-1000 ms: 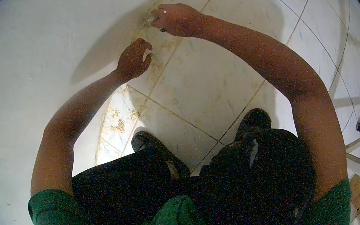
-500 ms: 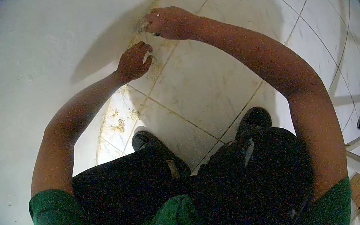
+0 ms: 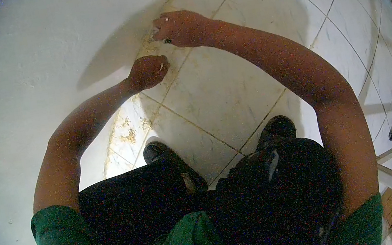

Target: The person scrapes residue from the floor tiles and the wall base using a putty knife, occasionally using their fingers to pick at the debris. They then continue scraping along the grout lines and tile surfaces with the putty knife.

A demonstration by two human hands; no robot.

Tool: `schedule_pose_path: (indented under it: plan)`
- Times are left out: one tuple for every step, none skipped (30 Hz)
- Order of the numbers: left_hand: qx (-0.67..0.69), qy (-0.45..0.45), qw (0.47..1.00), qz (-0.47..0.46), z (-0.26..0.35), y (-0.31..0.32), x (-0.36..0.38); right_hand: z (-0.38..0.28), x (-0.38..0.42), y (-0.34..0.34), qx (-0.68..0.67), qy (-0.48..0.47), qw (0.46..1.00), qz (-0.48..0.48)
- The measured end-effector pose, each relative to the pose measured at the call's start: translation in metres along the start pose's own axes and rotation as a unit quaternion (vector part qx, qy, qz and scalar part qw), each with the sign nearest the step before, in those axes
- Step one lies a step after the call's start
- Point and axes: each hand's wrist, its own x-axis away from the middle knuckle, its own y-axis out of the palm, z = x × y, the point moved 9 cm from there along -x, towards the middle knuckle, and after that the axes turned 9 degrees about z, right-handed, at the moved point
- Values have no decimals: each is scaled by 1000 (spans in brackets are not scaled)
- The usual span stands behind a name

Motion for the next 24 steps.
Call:
schedule_pose_path:
  plan:
    - [6, 4, 1000, -2, 1, 2, 2, -2, 1, 7, 6, -3, 1000, -3]
    - [13, 7, 1000, -5, 1, 4, 3, -3, 3, 10, -3, -9, 1000, 1]
    - [16, 11, 1000, -3, 1, 4, 3, -4, 5, 10, -13, -16, 1000, 5]
    - [19, 14, 1000, -1, 2, 5, 3, -5, 8, 10, -23, -24, 999, 8]
    - [22, 17, 1000, 1, 3, 5, 4, -1, 10, 12, -22, -17, 1000, -9]
    - [22, 23, 999, 4, 4, 4, 5, 3, 10, 9, -20, -10, 999, -25]
    - [22, 29, 999, 7, 5, 2, 6, 7, 9, 6, -18, -3, 999, -42]
    - [22, 36, 999, 10, 7, 1, 7, 11, 7, 0, -29, 5, 999, -44]
    - [22, 38, 999, -1, 6, 4, 8, 14, 5, -8, -39, 14, 998, -47]
    - [21, 41, 999, -11, 6, 6, 9, 16, 4, -11, -49, 23, 997, -49]
    - [21, 45, 998, -22, 6, 9, 10, 16, 4, -12, -58, 28, 997, -45]
    - [15, 55, 998, -23, 8, 11, 11, 15, 3, -12, -67, 33, 996, -40]
    - [7, 65, 998, -23, 9, 13, 12, 14, 2, -12, -76, 39, 996, -35]
    - [0, 74, 997, -23, 10, 15, 14, 9, 0, -11, -68, 25, 997, -25]
    - [0, 74, 997, -21, 11, 15, 15, 4, -1, -8, -60, 11, 998, -14]
    - [1, 74, 997, -17, 12, 15, 16, -2, -2, -3, -52, -3, 999, -4]
    - [2, 75, 997, -14, 13, 14, 16, -7, -2, 3, -50, -11, 999, 2]
    - [-2, 76, 997, -16, 12, 16, 16, -12, -3, 9, -47, -20, 999, 8]
    - [-6, 77, 997, -18, 11, 19, 16, -16, -3, 13, -44, -29, 999, 13]
    - [-10, 77, 997, -20, 11, 21, 16, -17, -2, 18, -40, -36, 999, 6]
    - [-7, 75, 997, -21, 10, 21, 16, -22, -2, 20, -36, -42, 998, -1]
    - [-4, 74, 997, -23, 9, 21, 16, -26, -1, 21, -32, -48, 998, -8]
    - [0, 72, 997, -25, 9, 21, 16, -28, 0, 21, -31, -49, 998, -13]
    - [-9, 68, 997, -37, 9, 22, 16, -30, 2, 20, -29, -50, 998, -19]
